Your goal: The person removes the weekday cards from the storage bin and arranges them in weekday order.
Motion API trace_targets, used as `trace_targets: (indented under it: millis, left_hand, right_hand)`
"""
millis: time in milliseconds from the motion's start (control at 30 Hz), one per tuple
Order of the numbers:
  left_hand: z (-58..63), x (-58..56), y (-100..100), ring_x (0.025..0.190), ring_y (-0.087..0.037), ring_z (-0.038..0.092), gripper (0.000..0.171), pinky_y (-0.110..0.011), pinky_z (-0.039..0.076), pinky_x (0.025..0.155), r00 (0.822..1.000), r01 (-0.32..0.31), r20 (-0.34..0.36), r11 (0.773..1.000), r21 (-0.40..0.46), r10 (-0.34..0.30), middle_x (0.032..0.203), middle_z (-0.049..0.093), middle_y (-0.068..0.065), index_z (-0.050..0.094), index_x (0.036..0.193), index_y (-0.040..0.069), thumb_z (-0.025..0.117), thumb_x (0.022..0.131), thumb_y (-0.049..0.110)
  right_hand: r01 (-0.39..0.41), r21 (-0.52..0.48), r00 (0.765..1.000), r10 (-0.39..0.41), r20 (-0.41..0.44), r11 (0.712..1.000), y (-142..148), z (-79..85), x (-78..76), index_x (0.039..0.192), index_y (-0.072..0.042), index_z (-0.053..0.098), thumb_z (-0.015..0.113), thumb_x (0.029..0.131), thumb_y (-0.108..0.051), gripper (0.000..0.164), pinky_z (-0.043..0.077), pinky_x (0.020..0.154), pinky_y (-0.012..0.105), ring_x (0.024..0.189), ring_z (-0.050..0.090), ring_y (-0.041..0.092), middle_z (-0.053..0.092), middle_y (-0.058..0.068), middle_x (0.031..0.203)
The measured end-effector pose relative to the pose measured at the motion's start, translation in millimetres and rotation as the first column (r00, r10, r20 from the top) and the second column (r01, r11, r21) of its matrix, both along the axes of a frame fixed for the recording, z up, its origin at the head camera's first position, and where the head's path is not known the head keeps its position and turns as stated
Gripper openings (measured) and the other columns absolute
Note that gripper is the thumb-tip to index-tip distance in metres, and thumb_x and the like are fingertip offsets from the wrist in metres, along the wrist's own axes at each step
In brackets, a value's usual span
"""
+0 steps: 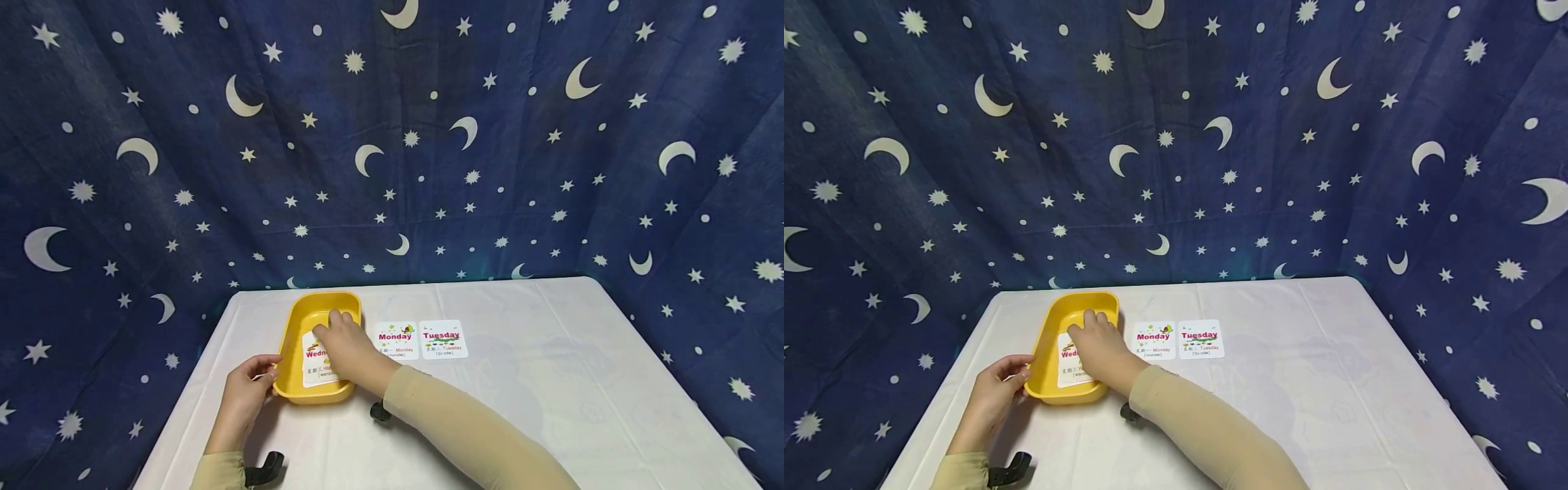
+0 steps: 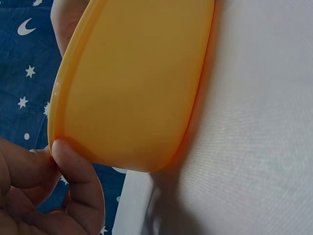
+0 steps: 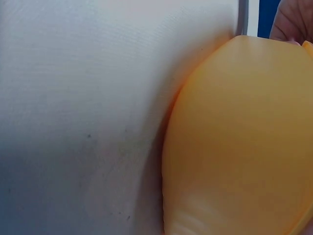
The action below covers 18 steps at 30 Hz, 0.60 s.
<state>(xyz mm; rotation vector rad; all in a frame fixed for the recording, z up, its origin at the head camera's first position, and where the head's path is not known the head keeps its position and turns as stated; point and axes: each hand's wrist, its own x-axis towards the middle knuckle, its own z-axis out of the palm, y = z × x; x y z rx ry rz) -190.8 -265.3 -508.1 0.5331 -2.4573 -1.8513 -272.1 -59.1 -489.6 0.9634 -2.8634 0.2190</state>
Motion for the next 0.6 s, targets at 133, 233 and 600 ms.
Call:
trace_targets:
  millis: [133, 233, 600]
  left_hand:
    - [-0.2, 0.3, -0.3, 0.075, -0.014, 0.058, 0.032, -0.026, 0.059, 0.063, 1.0, 0.002, -0.001, 1.0, 0.002, -0.002, 0.104, 0.056, -0.009, 0.064, 0.136, -0.008, 0.06, 0.105, -0.004]
    - [-0.5, 0.8, -0.6, 0.075, -0.015, 0.058, 0.031, -0.026, 0.058, 0.063, 1.0, 0.002, 0.001, 1.0, 0.002, -0.002, 0.104, 0.056, -0.01, 0.064, 0.136, -0.008, 0.06, 0.105, -0.005]
    - [1.0, 0.0, 0.0, 0.075, -0.015, 0.058, 0.031, -0.025, 0.058, 0.063, 1.0, -0.002, -0.001, 1.0, -0.003, 0.002, 0.104, 0.056, -0.01, 0.064, 0.135, -0.007, 0.06, 0.105, -0.004]
  right_hand:
    - [0.002, -0.037, 0.998, 0.0, 0.057, 0.999, 3.2, 3.1, -0.5, 0.141, -0.025, 0.067, 0.081, 0.09, -0.008, 0.056, 0.049, 0.089, 0.024, 0.102, 0.046, 0.018, 0.054, 0.003, 0.122]
    - [0.006, -0.069, 0.995, 0.001, 0.096, 0.998, 4.9, 4.7, -0.8, 0.142, -0.025, 0.068, 0.084, 0.089, -0.009, 0.058, 0.049, 0.091, 0.023, 0.103, 0.047, 0.017, 0.054, 0.002, 0.122]
    - [0.033, -0.176, 0.979, 0.003, 0.205, 0.984, 8.8, 10.0, -8.3, 0.129, -0.024, 0.076, 0.084, 0.083, 0.0, 0.053, 0.054, 0.102, 0.021, 0.099, 0.057, 0.013, 0.061, -0.001, 0.119]
